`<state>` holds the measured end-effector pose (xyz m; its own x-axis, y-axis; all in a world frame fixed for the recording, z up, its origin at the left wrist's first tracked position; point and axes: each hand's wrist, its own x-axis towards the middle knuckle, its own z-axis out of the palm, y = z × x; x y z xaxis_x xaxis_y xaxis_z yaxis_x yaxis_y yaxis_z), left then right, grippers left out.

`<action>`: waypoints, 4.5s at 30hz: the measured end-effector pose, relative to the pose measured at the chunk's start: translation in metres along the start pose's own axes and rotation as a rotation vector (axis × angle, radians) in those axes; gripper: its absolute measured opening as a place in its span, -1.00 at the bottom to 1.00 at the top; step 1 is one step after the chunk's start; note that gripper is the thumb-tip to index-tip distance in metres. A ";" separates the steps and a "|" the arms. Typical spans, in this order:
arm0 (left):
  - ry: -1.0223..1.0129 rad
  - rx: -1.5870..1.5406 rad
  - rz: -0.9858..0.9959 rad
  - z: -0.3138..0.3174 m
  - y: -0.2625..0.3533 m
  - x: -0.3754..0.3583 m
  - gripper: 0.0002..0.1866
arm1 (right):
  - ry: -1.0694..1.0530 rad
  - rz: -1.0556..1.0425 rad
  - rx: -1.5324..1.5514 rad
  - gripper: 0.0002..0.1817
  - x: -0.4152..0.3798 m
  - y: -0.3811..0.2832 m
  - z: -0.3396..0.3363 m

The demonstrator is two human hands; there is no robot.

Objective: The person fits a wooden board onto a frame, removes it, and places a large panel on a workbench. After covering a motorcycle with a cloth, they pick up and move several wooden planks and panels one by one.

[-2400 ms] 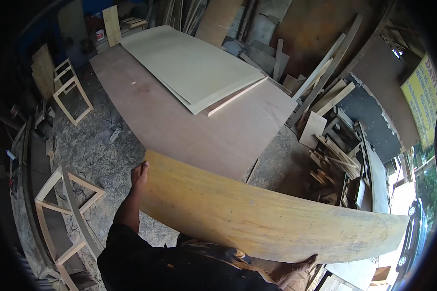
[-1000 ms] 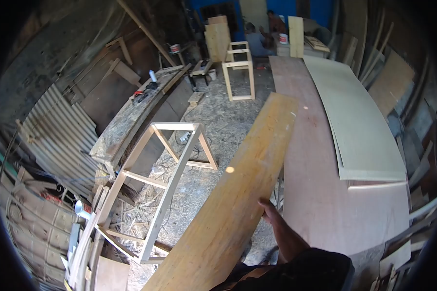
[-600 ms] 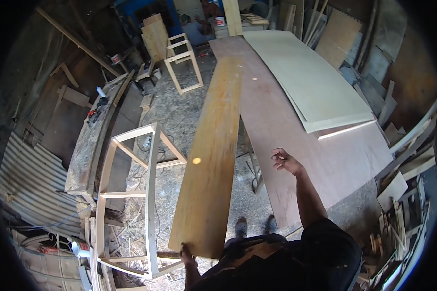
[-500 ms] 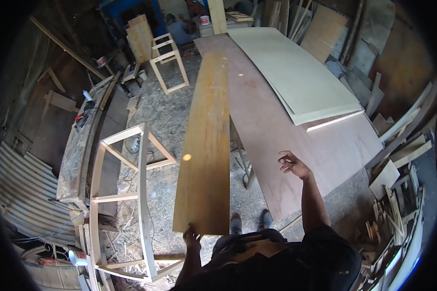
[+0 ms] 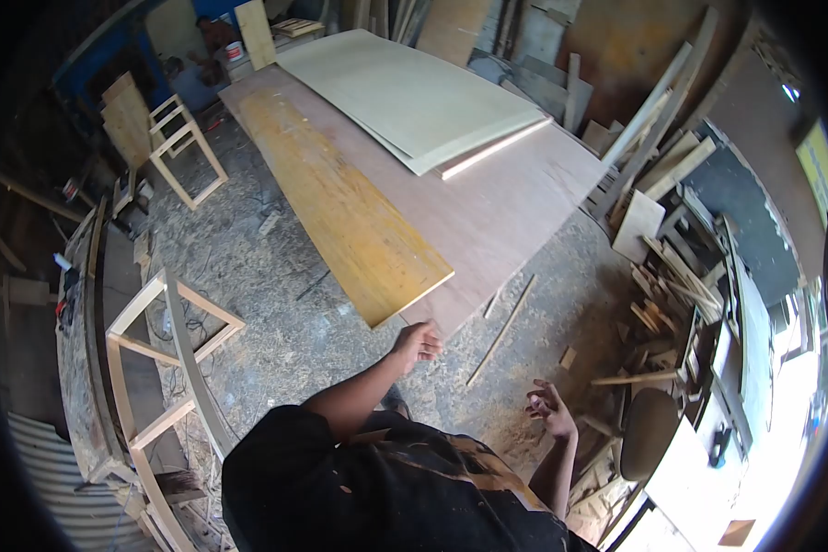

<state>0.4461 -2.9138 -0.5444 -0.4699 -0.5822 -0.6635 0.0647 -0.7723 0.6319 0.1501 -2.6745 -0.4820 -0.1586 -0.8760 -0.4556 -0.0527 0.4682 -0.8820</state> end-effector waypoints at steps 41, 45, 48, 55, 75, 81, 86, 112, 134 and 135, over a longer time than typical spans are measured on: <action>-2.206 1.649 -0.887 0.484 -0.559 -0.445 -0.47 | 1.683 0.447 1.198 -0.55 -0.508 0.282 0.344; -1.993 1.359 -0.852 0.560 -0.621 -0.531 -0.49 | 1.791 0.463 1.175 -0.59 -0.602 0.296 0.350; -1.907 1.183 -0.716 0.623 -0.656 -0.580 -0.47 | 1.869 0.510 1.170 -0.60 -0.670 0.311 0.364; -1.662 0.996 -0.440 0.779 -0.736 -0.624 -0.24 | 2.018 0.620 1.199 -0.58 -0.758 0.336 0.366; -2.130 1.560 -0.854 0.578 -0.890 -0.699 -0.62 | 2.063 0.526 1.799 -0.66 -0.690 0.325 0.334; -2.346 1.901 -0.984 0.491 -0.922 -0.682 -0.54 | 2.074 0.499 1.785 -0.67 -0.780 0.387 0.370; -2.245 1.936 -0.847 0.482 -1.012 -0.743 -0.51 | 2.033 0.514 1.680 -0.67 -0.916 0.490 0.437; -1.224 2.283 -0.040 0.503 -1.280 -0.791 -0.51 | 1.794 0.381 0.883 -0.65 -1.563 0.753 0.209; -1.289 2.323 -0.169 0.982 -1.628 -0.953 -0.63 | 1.634 0.686 1.666 -0.73 -1.947 1.056 -0.033; -1.241 2.362 -0.368 0.980 -1.617 -0.963 -0.65 | 1.615 0.695 1.597 -0.73 -1.991 1.076 -0.064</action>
<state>-0.0682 -0.8553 -0.5346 -0.2922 0.3053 -0.9063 -0.1387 0.9241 0.3560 0.3464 -0.4196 -0.5167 -0.1924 0.4287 -0.8827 0.7009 -0.5695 -0.4293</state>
